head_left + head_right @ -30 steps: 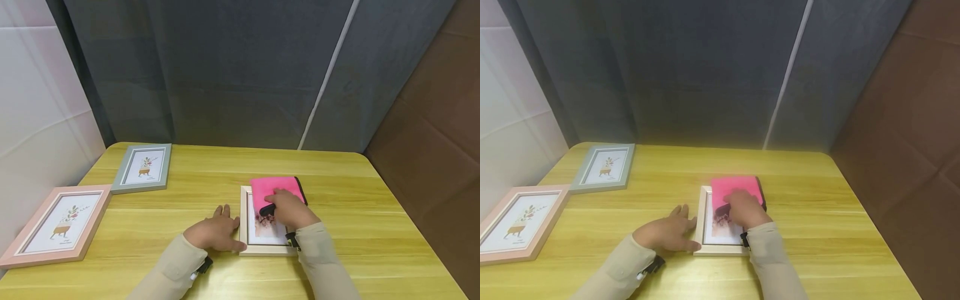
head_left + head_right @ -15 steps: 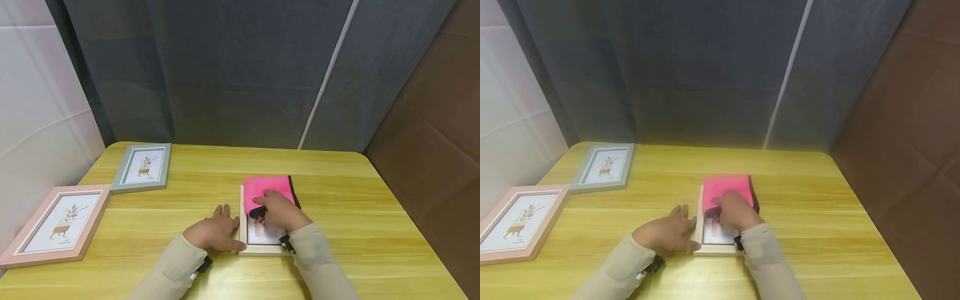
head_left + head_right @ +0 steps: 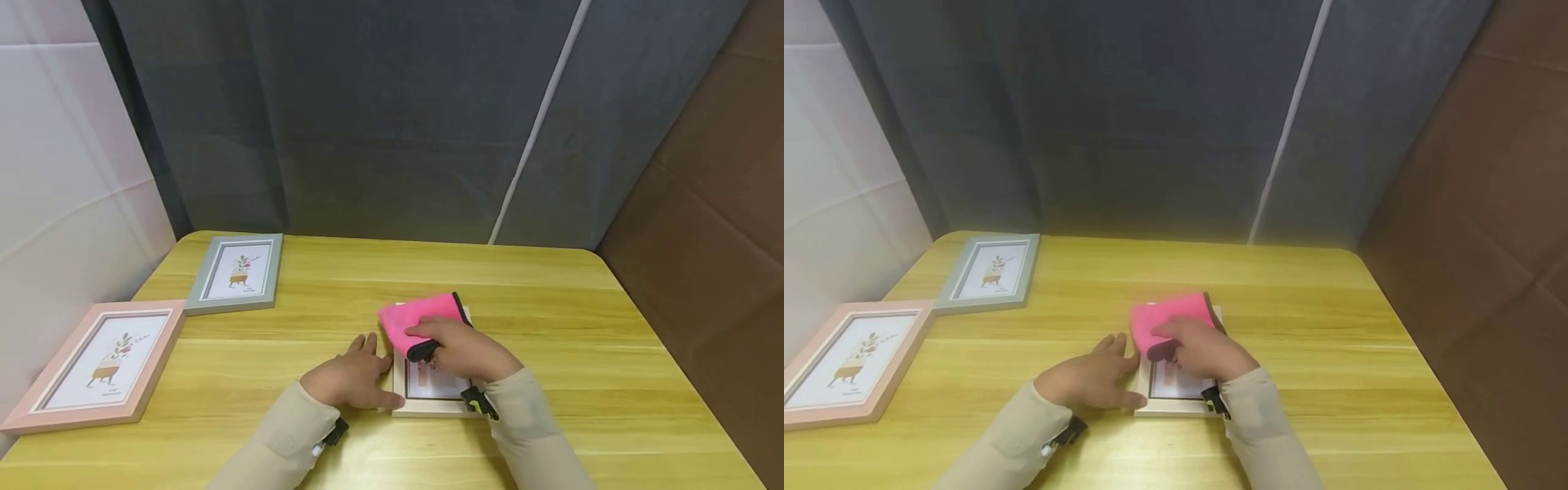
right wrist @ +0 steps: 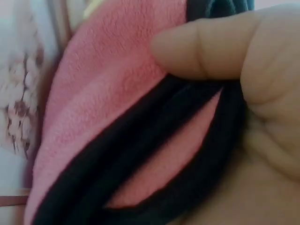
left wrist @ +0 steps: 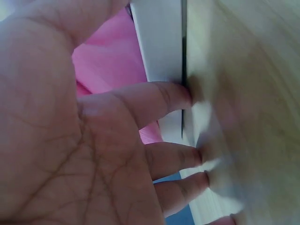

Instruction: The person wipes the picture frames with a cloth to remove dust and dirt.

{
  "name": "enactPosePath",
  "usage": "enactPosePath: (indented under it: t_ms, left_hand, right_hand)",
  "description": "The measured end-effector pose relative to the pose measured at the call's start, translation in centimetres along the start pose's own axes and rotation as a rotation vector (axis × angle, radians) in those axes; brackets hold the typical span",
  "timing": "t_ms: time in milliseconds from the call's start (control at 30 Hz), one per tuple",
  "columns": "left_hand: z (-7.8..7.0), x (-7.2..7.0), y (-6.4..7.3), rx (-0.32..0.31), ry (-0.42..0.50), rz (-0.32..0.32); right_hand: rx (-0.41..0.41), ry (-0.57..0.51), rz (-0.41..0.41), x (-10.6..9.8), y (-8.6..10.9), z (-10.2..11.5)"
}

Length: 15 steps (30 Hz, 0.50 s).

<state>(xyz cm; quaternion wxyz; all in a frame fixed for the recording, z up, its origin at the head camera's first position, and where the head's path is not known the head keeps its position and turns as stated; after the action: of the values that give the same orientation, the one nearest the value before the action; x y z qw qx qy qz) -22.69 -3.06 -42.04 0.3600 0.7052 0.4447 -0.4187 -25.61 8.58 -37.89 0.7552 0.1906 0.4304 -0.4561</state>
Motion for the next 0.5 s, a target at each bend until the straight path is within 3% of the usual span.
enactPosePath:
  t_ms: [233, 500]
  left_hand:
    - [0.3, -0.3, 0.2, 0.059, 0.01, -0.111]
    - [1.0, -0.2, 0.7, 0.087, -0.049, -0.159]
  right_hand:
    - [-0.164, -0.085, 0.056, 0.2, 2.8, 2.1]
    - [-0.174, 0.193, 0.083, 2.6, 5.3, 3.7]
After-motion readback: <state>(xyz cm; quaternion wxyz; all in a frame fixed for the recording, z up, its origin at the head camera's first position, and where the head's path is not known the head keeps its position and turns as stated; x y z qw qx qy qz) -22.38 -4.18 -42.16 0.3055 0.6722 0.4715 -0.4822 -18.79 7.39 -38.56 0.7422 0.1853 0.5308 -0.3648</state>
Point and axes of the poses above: each hand's wrist, its own y-axis away from the middle knuckle, its own x-axis out of the palm, z = x × y, the point moved 9 cm from there along -y, towards the middle knuckle, and after that the axes turned 15 degrees about -z, right-handed, at the moved point
